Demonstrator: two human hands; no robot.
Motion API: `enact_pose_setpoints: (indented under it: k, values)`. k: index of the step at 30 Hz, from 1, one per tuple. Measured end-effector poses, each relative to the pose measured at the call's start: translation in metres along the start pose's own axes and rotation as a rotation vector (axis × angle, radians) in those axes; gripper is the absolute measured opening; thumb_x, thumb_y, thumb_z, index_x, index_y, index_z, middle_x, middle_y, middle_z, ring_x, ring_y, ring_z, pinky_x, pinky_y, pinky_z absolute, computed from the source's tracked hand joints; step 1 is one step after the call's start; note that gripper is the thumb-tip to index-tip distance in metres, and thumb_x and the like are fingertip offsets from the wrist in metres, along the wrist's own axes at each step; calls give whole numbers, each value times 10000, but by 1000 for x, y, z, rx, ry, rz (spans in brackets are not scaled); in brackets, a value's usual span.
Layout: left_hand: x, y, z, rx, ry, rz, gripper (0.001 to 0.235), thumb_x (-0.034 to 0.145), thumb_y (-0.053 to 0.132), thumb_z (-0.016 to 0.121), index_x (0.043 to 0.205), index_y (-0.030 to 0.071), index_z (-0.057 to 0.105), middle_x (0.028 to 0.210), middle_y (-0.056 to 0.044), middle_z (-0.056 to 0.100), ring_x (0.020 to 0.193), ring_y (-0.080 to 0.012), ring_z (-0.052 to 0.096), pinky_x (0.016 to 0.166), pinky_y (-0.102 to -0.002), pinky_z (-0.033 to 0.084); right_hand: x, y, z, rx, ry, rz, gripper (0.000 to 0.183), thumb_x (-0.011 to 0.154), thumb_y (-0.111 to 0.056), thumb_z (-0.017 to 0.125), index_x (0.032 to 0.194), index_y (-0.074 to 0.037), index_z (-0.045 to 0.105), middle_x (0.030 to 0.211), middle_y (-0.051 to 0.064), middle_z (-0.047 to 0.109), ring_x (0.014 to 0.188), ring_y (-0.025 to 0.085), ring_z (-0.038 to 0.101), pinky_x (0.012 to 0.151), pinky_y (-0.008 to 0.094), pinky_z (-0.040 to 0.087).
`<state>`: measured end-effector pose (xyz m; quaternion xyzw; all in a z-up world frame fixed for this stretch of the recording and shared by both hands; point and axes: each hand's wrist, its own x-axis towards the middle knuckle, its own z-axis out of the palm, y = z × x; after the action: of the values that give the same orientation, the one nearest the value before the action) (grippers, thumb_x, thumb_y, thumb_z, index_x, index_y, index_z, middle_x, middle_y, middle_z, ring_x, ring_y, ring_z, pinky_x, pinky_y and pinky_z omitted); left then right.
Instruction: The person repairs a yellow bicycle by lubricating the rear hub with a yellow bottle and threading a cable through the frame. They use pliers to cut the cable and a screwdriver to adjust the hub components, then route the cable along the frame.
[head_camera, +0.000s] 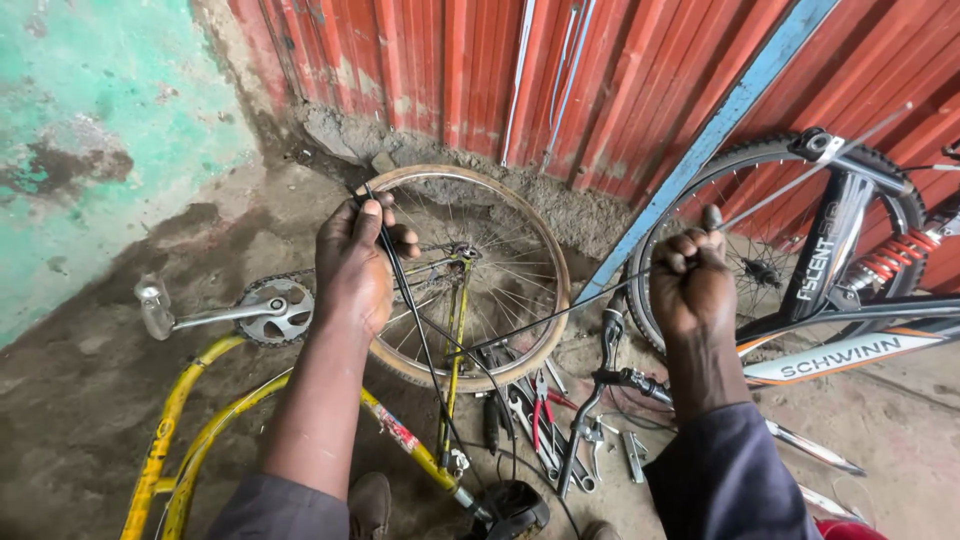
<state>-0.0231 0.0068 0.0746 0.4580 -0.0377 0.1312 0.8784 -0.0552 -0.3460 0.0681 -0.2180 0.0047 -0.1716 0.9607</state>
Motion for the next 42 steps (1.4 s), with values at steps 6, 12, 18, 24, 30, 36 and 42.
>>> enact_pose_setpoints:
  k: [6, 12, 18, 24, 30, 36, 42]
  values:
    - [-3, 5, -1, -69, -23, -10, 172, 1081, 137, 499, 1101, 6, 608, 872, -42, 536, 720, -256, 723, 621, -366, 660, 5, -5, -10, 109, -10, -4, 266, 1146, -79, 319, 946, -152, 477, 827, -61, 416, 755, 83, 501, 581, 174, 292]
    - [-2, 5, -7, -114, -15, -10, 172, 1067, 141, 535, 1108, -1, 622, 860, -58, 562, 744, -298, 743, 653, -431, 686, -26, 8, 29, -8, -55, -56, 251, 1145, -77, 369, 943, -177, 478, 807, -85, 404, 752, 72, 502, 598, 151, 297]
    - [2, 13, -3, -187, 92, 3, 216, 1083, 153, 457, 1092, 3, 612, 982, -192, 690, 983, -445, 748, 894, -606, 641, -69, 63, 60, -1256, -300, -114, 404, 1068, -199, 605, 716, -49, 734, 637, 107, 702, 640, 215, 630, 698, 295, 495]
    - [3, 17, -15, -271, -63, 132, 212, 1018, 112, 543, 1182, -10, 596, 1137, -251, 705, 1070, -404, 717, 1004, -586, 591, -105, 125, 47, -1414, -561, 320, 245, 993, -113, 605, 894, 17, 787, 719, 48, 724, 641, 133, 614, 629, 291, 540]
    - [-5, 44, -5, -215, 109, 69, 212, 1065, 176, 449, 1090, 0, 565, 1104, -249, 715, 992, -395, 746, 931, -534, 657, -110, 138, 45, -1478, -526, 559, 263, 999, -164, 545, 1058, -48, 773, 927, 91, 834, 864, 173, 810, 843, 310, 709]
    - [1, 47, -14, -226, 153, 119, 164, 1080, 150, 458, 1073, 23, 561, 1031, -206, 723, 942, -340, 753, 878, -505, 665, -102, 141, 28, -1512, -520, 752, 267, 1034, -182, 509, 1014, -35, 730, 956, 111, 813, 937, 208, 822, 858, 335, 700]
    - [3, 44, -21, -252, 171, 173, 184, 1085, 163, 473, 1100, -9, 537, 972, -184, 695, 847, -309, 742, 796, -450, 674, -98, 145, 5, -1388, -665, 781, 226, 1030, -157, 543, 999, 2, 701, 881, 126, 810, 793, 200, 780, 751, 323, 663]
